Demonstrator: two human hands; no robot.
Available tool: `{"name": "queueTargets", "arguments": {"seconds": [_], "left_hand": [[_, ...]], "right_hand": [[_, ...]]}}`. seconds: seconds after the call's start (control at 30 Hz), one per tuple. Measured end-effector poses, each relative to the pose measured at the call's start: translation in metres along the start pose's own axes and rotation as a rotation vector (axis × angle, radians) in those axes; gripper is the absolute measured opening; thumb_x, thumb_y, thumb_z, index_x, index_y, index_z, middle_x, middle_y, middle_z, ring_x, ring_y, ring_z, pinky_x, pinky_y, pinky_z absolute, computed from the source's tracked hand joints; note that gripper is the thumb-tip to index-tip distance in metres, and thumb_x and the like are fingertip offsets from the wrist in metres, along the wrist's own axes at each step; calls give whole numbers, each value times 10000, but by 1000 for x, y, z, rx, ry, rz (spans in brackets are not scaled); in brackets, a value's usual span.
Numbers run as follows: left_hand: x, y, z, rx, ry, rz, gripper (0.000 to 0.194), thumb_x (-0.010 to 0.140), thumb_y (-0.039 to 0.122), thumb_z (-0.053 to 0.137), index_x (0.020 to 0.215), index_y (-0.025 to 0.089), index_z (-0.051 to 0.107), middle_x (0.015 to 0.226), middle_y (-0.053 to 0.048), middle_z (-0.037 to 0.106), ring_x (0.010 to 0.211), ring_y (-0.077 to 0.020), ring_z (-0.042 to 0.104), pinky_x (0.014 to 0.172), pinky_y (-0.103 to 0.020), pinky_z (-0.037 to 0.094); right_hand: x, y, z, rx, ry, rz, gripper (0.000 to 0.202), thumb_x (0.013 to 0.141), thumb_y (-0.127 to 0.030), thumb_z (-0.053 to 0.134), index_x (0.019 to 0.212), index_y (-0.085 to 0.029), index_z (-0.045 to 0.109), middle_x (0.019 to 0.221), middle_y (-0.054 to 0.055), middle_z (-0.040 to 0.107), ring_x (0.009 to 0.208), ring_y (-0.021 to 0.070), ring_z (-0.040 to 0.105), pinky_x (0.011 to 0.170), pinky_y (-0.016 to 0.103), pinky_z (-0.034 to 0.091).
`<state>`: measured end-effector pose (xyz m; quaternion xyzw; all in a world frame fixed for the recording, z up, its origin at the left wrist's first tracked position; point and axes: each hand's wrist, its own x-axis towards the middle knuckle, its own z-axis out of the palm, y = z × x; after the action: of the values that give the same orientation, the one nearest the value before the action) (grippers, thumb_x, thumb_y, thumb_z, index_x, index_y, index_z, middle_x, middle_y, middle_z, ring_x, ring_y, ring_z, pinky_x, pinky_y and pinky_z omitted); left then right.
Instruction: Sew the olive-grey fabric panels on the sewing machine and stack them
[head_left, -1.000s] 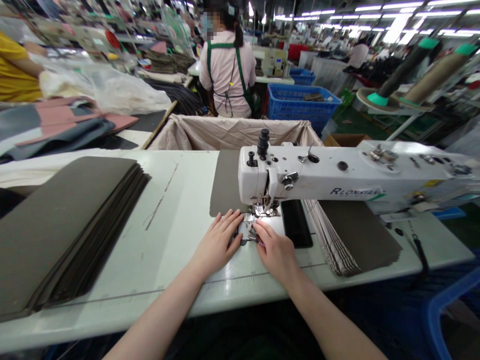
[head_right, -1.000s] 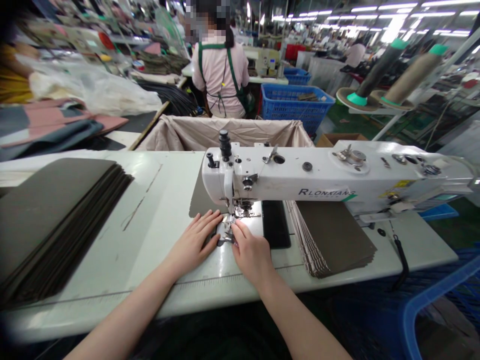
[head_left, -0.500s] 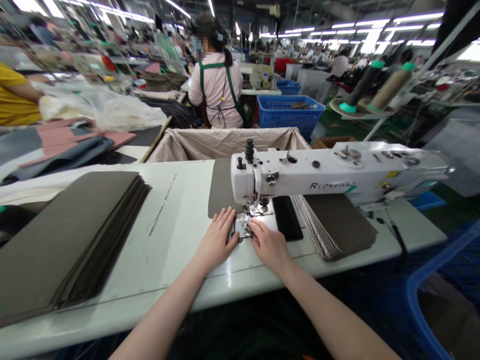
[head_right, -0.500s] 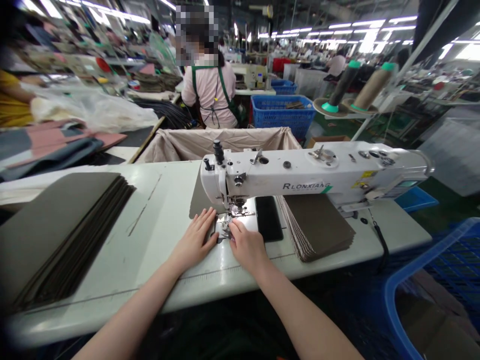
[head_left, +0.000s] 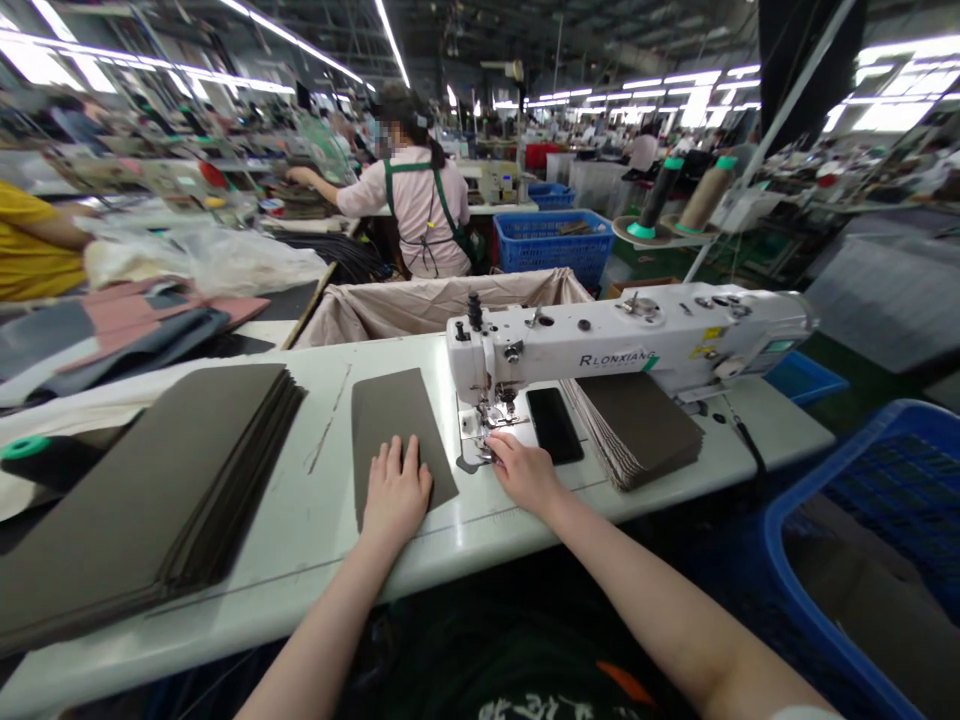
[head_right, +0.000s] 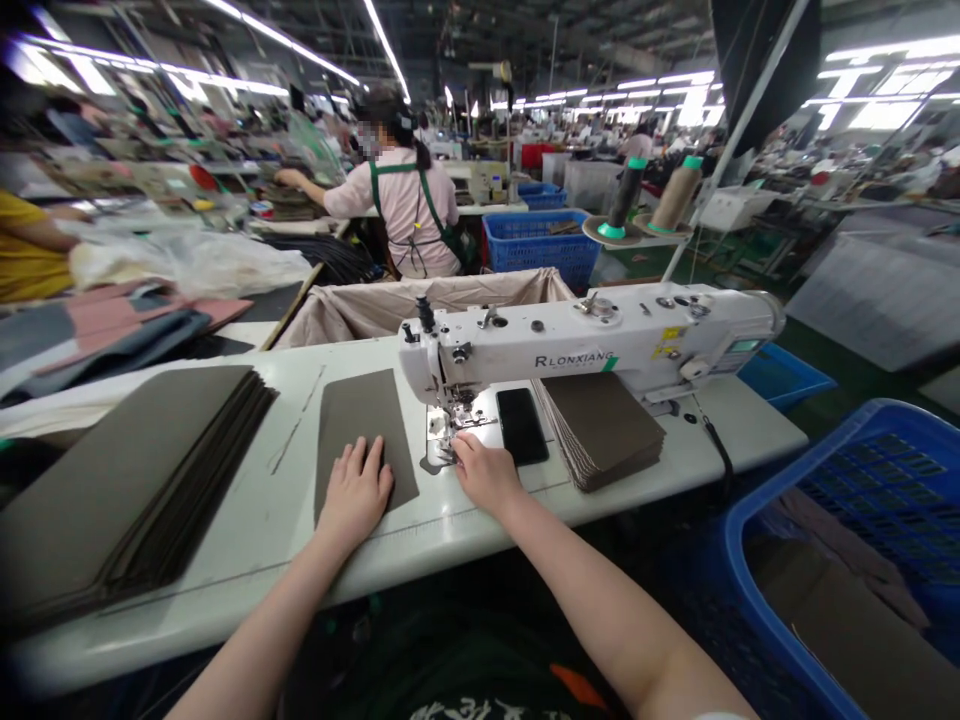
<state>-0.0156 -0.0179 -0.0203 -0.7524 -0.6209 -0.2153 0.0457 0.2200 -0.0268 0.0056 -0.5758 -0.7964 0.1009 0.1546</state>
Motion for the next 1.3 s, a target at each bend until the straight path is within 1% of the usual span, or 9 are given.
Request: {"name": "queueTargets", "arguments": {"seconds": [0.13, 0.23, 0.3, 0.47, 0.63, 0.73, 0.87, 1.03, 1.3], "left_hand": [[-44, -32, -30, -30, -109, 39, 384, 895, 205, 374, 1225, 182, 569, 1240, -133, 600, 1212, -314, 530, 990, -482, 444], [-67, -47, -48, -50, -128, -70, 320, 917, 244, 359, 1130, 242, 599, 1030, -74, 667, 1025, -270, 629, 876, -429, 515], [-74, -47, -49, 2, -82, -104, 378, 931, 315, 375, 1258, 218, 537, 1170, -111, 635, 1131, -300, 583, 943, -474, 474], [-72, -43, -38, 70, -222, 164, 630, 949, 415, 396, 1523, 256, 192, 1554, -79, 291, 1432, -304, 243, 1139, -554, 223], [-78, -41, -49, 19, -437, 456, 785, 898, 487, 490, 1540, 298, 79, 1577, -26, 218, 1437, -270, 238, 1176, -501, 201], [-88, -27, -58, 7, -483, 516, 885, 839, 461, 559, 1544, 279, 57, 1576, -36, 209, 1436, -294, 233, 1179, -519, 190], [-88, 2, -66, -35, -567, 577, 905, 780, 192, 496, 1546, 252, 19, 1586, -33, 160, 1452, -271, 180, 1189, -520, 154], [-66, 30, -69, -142, -738, 746, 995, 662, 55, 444, 1542, 283, 38, 1591, 13, 139, 1463, -227, 147, 1203, -507, 111], [-63, 36, -61, -183, -707, 700, 994, 652, -57, 375, 1532, 308, 90, 1587, 33, 181, 1466, -210, 134, 1197, -543, 95]], "right_hand": [[-17, 5, -12, 86, 12, -23, 407, 924, -224, 473, 1326, -282, 495, 1373, 13, 527, 1077, 174, 608, 850, 271, 490], [-41, 7, -23, 281, 67, -41, 365, 930, -217, 463, 1288, -262, 517, 1275, 20, 594, 1063, 162, 608, 868, 253, 478], [-60, 7, -28, 417, 98, -32, 324, 940, -225, 445, 1247, -244, 543, 1197, 31, 635, 1037, 159, 618, 879, 254, 474], [-115, 10, -29, 594, 30, 91, 243, 964, -281, 417, 1111, -233, 605, 989, 28, 704, 870, 166, 660, 798, 259, 493], [-168, 19, -9, 667, -59, 269, 216, 964, -305, 425, 965, -230, 627, 854, 4, 704, 746, 159, 658, 722, 253, 487], [-187, 23, 4, 681, -91, 328, 213, 962, -298, 426, 950, -237, 630, 850, 1, 704, 755, 166, 660, 720, 263, 482], [-192, 24, 13, 648, -142, 321, 213, 970, -313, 417, 959, -245, 618, 846, -2, 695, 755, 166, 653, 704, 261, 462], [-184, 28, 14, 423, -157, 331, 233, 964, -418, 440, 895, -234, 567, 731, -23, 636, 677, 162, 614, 632, 246, 405], [-185, 37, 14, 353, -33, 373, 182, 976, -384, 423, 909, -224, 479, 801, -4, 617, 684, 159, 599, 602, 242, 366]]}}
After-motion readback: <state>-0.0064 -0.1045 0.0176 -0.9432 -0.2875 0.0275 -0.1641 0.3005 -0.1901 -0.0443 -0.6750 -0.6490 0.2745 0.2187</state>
